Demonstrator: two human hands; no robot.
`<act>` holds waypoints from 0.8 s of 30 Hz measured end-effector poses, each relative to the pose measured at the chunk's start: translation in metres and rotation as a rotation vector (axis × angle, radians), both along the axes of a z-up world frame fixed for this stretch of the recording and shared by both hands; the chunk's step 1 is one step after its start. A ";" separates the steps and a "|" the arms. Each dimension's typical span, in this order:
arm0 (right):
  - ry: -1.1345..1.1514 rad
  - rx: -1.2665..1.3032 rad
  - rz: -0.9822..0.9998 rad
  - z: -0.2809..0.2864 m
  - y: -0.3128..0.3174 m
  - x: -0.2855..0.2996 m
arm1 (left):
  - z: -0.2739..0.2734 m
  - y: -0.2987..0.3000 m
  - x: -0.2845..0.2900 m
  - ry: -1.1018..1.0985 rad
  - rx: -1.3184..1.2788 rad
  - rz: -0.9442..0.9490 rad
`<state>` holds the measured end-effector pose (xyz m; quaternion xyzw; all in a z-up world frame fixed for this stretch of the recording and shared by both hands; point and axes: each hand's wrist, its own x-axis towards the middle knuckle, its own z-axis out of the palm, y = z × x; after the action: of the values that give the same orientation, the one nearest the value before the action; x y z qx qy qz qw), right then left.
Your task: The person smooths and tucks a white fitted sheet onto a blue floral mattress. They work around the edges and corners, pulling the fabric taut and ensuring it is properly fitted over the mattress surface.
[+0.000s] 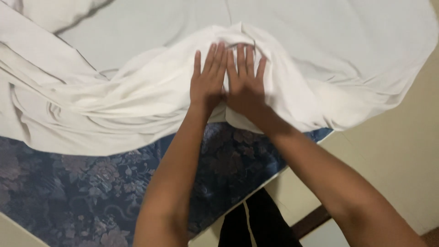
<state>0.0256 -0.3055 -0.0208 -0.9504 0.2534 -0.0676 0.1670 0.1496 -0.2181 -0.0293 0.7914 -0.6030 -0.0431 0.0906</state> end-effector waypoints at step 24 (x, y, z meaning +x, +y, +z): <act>-0.102 0.200 0.030 0.049 0.052 -0.065 | 0.034 0.080 -0.047 0.543 -0.150 -0.105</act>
<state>-0.0393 -0.2537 0.0279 -0.9281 0.2358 -0.0875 0.2746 0.1023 -0.1377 0.0049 0.7097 -0.5981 -0.2134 0.3050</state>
